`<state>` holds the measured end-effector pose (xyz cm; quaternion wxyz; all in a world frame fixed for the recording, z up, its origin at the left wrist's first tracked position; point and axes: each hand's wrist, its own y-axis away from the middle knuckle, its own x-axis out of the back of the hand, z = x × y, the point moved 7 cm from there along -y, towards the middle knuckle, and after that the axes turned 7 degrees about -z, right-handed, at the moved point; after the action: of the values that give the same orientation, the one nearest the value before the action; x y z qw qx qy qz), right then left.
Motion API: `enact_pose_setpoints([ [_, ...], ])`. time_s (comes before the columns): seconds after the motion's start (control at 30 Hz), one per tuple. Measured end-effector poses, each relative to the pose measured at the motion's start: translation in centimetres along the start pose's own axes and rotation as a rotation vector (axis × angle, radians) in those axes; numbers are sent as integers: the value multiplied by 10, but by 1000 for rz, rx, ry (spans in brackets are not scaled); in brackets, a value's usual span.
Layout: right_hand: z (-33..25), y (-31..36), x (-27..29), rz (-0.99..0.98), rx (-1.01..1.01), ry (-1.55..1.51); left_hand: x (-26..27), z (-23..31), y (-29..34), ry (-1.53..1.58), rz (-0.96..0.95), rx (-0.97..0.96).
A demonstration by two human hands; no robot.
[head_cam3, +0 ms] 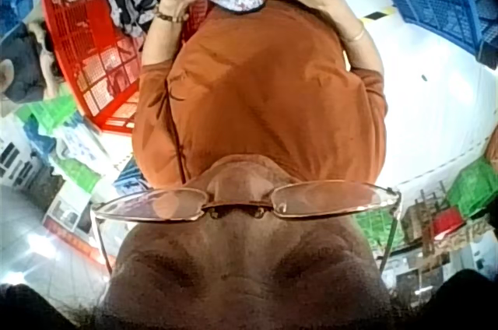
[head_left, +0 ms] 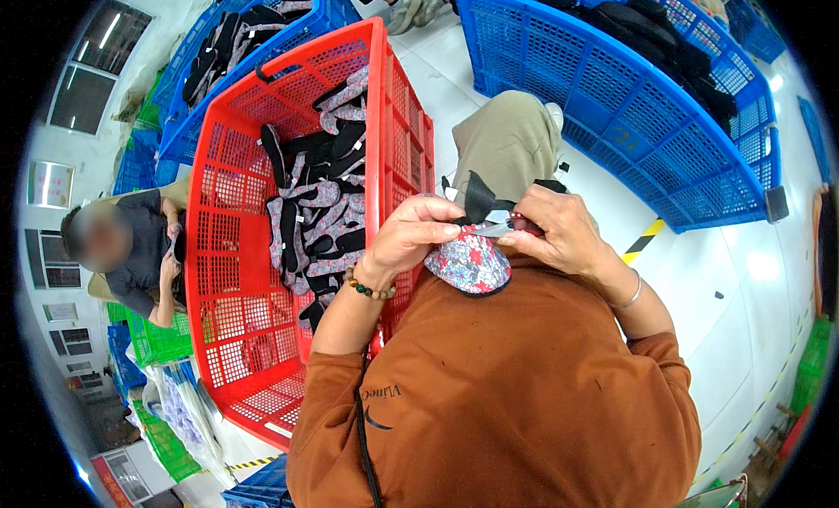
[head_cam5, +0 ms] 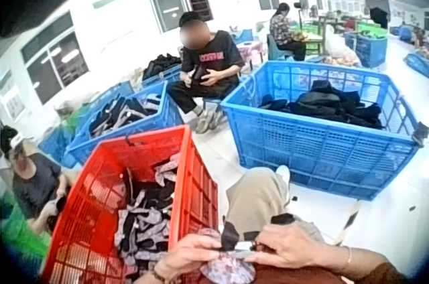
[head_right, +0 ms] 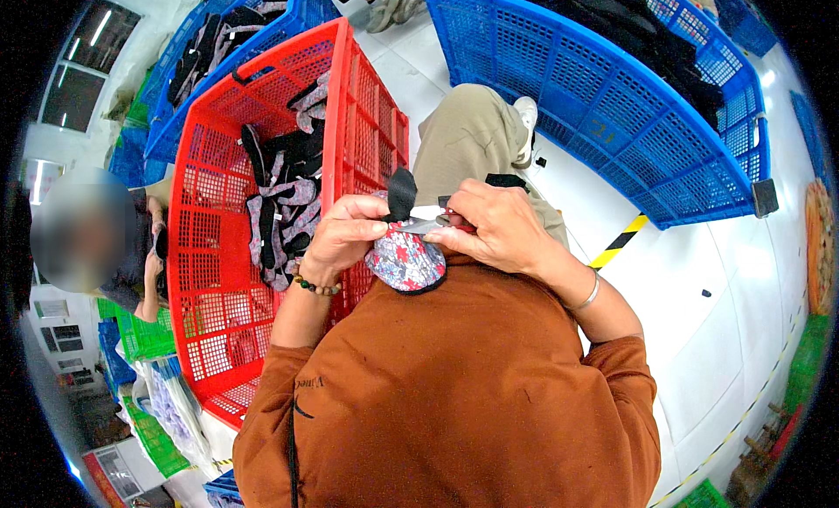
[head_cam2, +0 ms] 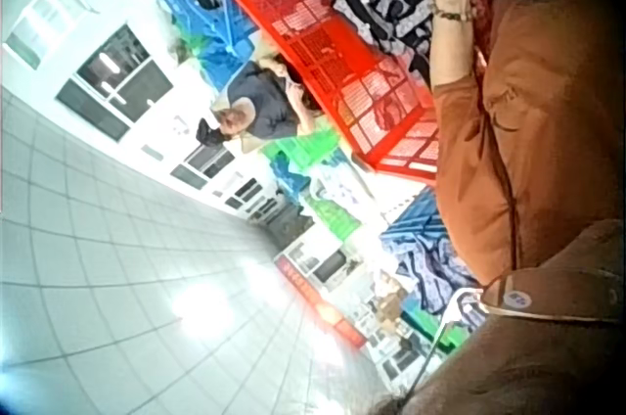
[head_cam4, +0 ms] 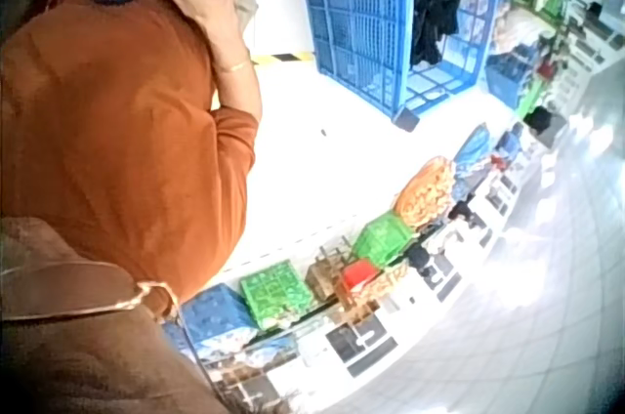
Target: The person uses a pair of scissors to trim excess fabric and threads from the edges of a floral-patterned slipper. They rotate the slipper to access different sides, carefully cutting away loose material while holding the item in their left hand.
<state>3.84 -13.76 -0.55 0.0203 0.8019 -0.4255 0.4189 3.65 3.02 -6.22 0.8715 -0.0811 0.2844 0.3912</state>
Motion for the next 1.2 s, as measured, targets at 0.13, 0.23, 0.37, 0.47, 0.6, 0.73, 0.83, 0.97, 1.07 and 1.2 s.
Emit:
enact_pose_setpoints([
  [0.13, -7, 0, 3, 30, 56, 109, -5, -2, -3, -25, -12, 17],
  [0.23, -14, 2, 8, 79, 131, 222, -8, -2, -5, -34, -48, 35],
  [0.37, -16, 4, 10, 131, 188, 281, -16, 2, -7, -14, -88, 102],
  [0.47, -13, 5, 8, 131, 191, 268, -18, 4, -8, -31, -109, 67],
  [0.6, -12, 5, 7, 74, 161, 282, -20, 4, -10, -45, -122, 70],
  [0.73, -8, 5, 6, 54, 148, 231, -16, 0, -9, -27, -83, 125],
  [0.83, -7, 5, 7, 31, 140, 190, -18, 1, -10, -23, -115, 115],
  [0.97, -6, 5, 9, 7, 128, 181, -18, 0, -13, -47, -136, 106],
  [1.07, -8, 5, 12, 4, 119, 229, -17, -2, -14, -74, -105, 126],
  [1.2, -11, 7, 16, 20, 125, 305, -18, -3, -16, -90, -112, 134],
])
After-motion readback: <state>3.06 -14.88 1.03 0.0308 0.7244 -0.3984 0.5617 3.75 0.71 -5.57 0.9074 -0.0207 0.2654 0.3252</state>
